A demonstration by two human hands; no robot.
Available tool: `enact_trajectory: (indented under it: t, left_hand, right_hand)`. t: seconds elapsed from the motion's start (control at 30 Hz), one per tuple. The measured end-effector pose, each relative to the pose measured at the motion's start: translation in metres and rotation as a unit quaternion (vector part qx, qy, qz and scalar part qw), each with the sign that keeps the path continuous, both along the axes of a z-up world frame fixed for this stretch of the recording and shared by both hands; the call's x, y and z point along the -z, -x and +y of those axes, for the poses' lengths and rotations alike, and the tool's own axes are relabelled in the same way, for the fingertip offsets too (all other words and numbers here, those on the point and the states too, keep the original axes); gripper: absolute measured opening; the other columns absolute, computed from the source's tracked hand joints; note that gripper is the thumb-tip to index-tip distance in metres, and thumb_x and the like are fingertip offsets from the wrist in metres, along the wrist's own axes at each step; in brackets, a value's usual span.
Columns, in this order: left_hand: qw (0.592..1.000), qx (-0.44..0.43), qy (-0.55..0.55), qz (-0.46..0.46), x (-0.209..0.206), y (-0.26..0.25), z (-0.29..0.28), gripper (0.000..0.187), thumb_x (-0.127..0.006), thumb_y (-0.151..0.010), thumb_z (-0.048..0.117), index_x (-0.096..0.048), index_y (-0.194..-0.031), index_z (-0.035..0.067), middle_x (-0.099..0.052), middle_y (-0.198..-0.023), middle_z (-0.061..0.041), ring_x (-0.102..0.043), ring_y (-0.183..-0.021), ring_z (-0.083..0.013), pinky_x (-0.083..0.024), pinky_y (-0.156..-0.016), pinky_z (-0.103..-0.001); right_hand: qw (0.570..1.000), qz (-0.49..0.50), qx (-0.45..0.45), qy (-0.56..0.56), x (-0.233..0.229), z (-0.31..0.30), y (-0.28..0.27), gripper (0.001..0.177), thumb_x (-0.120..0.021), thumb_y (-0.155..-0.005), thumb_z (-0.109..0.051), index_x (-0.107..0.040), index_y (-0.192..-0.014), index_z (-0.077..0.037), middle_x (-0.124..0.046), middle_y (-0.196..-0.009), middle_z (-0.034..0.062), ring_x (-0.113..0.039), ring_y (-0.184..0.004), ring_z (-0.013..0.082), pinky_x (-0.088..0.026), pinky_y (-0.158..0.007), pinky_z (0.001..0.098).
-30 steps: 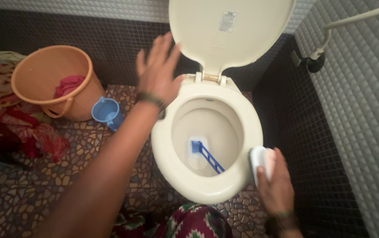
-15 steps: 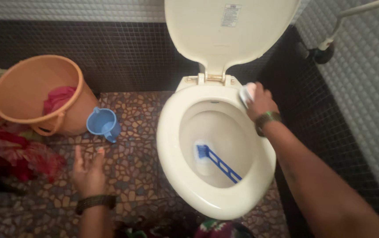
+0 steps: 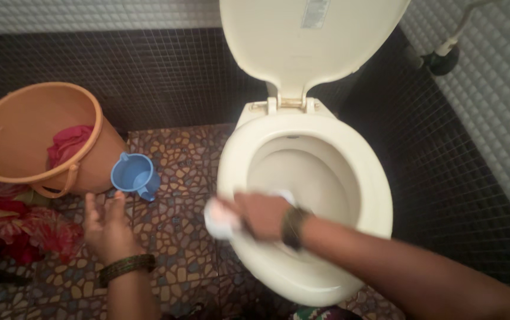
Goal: The person scrubs the closed toilet lid with a brush, then opens the lid and scrubs the rim and bowl. They fill a blue cup with water from a wall tap and pour it into the toilet bowl to rinse the surface.
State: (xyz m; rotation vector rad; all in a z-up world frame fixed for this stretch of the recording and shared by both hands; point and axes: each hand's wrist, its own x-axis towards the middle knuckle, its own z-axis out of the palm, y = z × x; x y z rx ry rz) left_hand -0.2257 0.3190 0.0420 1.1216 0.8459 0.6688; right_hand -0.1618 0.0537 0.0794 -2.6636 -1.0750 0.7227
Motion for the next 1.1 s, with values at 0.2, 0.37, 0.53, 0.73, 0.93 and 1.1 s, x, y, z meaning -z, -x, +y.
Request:
enact_trajectory:
  t: [0.2,0.37,0.53,0.73,0.93,1.1]
  left_hand:
    - [0.998,-0.024,-0.006,-0.053,0.015,-0.002,0.019,0.071,-0.074,-0.092,0.008,-0.042,-0.155,-0.002,-0.058,-0.150,-0.008,-0.062,-0.088,-0.0007,-0.045,-0.064,-0.018]
    - [0.998,-0.025,0.020,-0.061,0.010,-0.001,0.016,0.071,-0.074,-0.092,0.010,-0.044,-0.156,0.000,-0.062,-0.148,-0.014,-0.056,-0.080,-0.0037,-0.042,-0.061,-0.018]
    - [0.998,-0.010,0.008,-0.069,0.007,-0.002,0.023,0.072,-0.075,-0.092,0.011,-0.041,-0.155,-0.001,-0.053,-0.155,-0.011,-0.064,-0.098,-0.0028,-0.043,-0.063,-0.017]
    - [0.998,0.002,0.036,-0.054,0.022,-0.004,0.034,0.071,-0.073,-0.091,0.015,-0.042,-0.154,0.004,-0.051,-0.157,-0.009,-0.063,-0.117,-0.0067,-0.045,-0.074,-0.020]
    - [0.999,0.008,0.019,-0.045,0.020,0.001,0.040,0.072,-0.073,-0.093,0.019,-0.041,-0.155,0.004,-0.049,-0.159,-0.009,-0.062,-0.121,-0.0082,-0.045,-0.072,-0.021]
    - [0.999,0.002,0.013,-0.032,0.004,0.009,0.039,0.070,-0.072,-0.093,0.018,-0.042,-0.154,0.003,-0.053,-0.157,-0.012,-0.066,-0.105,-0.0025,-0.043,-0.061,-0.015]
  right_hand:
    - [0.997,0.004,-0.072,0.033,-0.037,-0.014,0.050,0.071,-0.060,-0.093,-0.020,-0.031,-0.157,-0.017,-0.060,-0.113,0.0164,-0.064,-0.095,0.0319,-0.053,-0.081,0.0475]
    - [0.975,-0.093,0.197,-0.034,-0.021,0.034,-0.089,0.064,-0.052,-0.098,-0.018,-0.032,-0.158,-0.022,-0.066,-0.122,0.0200,-0.067,-0.107,0.0364,-0.052,-0.091,0.0506]
    - [0.934,-0.216,0.275,-0.072,-0.021,0.019,-0.175,0.062,-0.060,-0.096,-0.027,-0.035,-0.152,-0.021,-0.055,-0.132,0.0221,-0.063,-0.112,0.0418,-0.052,-0.093,0.0516]
    - [0.990,-0.110,0.066,-0.062,-0.009,0.023,-0.059,0.055,-0.056,-0.098,-0.024,-0.044,-0.152,-0.022,-0.065,-0.123,0.0162,-0.068,-0.108,0.0348,-0.052,-0.093,0.0497]
    - [0.993,0.062,-0.030,0.094,-0.020,-0.090,0.073,0.065,-0.069,-0.092,-0.018,-0.043,-0.150,-0.033,-0.063,-0.111,0.0028,-0.062,-0.098,0.0202,-0.053,-0.086,0.0384]
    - [0.988,-0.010,-0.009,0.154,-0.074,-0.213,0.078,0.088,-0.068,-0.068,0.007,-0.052,-0.145,-0.033,-0.062,-0.132,-0.0037,-0.057,-0.122,0.0184,-0.045,-0.109,0.0410]
